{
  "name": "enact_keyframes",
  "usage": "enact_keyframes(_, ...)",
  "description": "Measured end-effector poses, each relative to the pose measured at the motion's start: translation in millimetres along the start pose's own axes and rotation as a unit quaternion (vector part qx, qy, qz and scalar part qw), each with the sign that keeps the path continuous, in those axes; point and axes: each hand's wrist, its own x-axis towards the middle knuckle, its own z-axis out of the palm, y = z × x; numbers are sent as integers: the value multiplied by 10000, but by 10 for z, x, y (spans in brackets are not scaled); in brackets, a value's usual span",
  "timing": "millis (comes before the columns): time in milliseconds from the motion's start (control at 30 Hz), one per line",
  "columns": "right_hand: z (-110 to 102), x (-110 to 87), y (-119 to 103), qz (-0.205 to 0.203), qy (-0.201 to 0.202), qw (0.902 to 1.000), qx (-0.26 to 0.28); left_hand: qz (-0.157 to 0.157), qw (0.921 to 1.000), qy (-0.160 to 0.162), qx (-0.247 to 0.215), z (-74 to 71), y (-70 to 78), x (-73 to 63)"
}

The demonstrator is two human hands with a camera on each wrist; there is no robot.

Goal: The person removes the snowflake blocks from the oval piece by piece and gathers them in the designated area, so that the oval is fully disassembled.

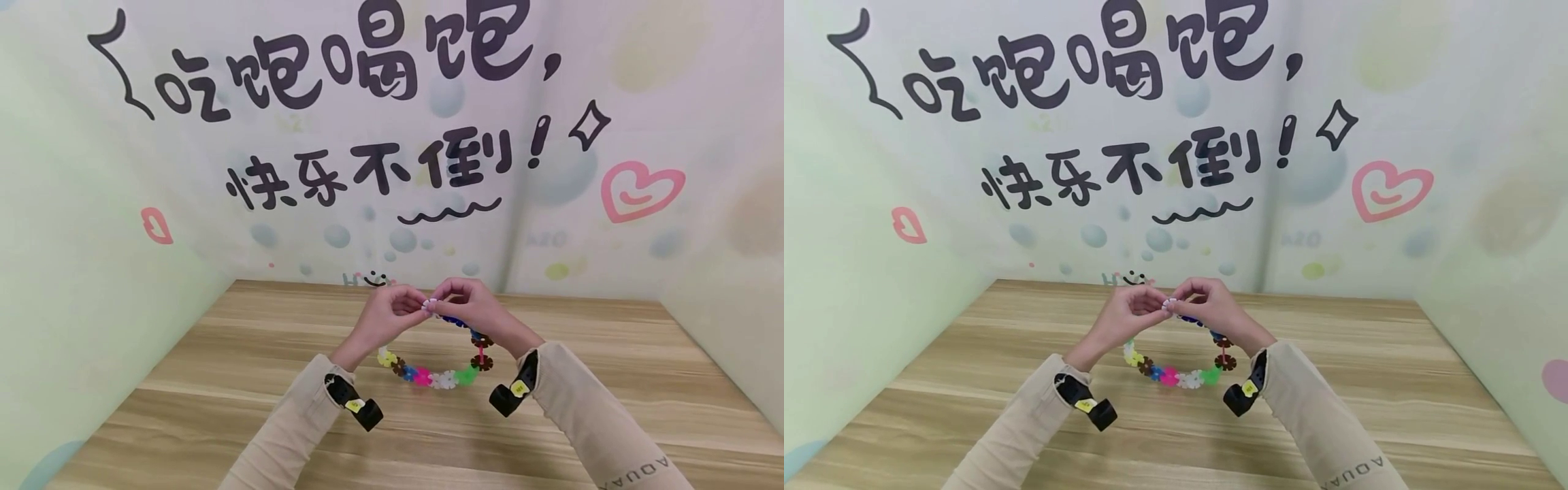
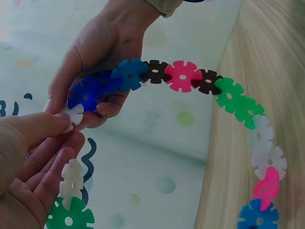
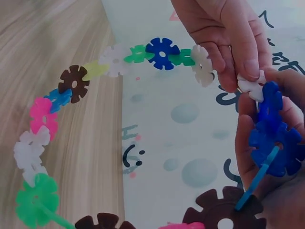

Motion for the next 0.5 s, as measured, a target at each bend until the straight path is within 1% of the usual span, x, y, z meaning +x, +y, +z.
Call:
enact_keyframes(100, -46, -11, -17, 9, 10, 10000, -39, -12, 10000, 77, 32, 3, 104, -29)
enact_keyframes(167, -85, -24, -39, 2, 22, 10000, -17, -3, 9998, 192, 109, 2, 172, -45)
enact_keyframes(333, -187, -63, -87, -202, 157, 9996, -152, -72, 9984, 540, 161, -6, 197, -56)
enact_keyframes(433, -222, -82, -108, -330, 206, 9989, -276, -134, 9980, 626, 0, -13, 193, -56)
enact_keyframes(500, -229, -88, -108, -439, 170, 9985, -285, -181, 9976, 646, -154, -16, 190, -52)
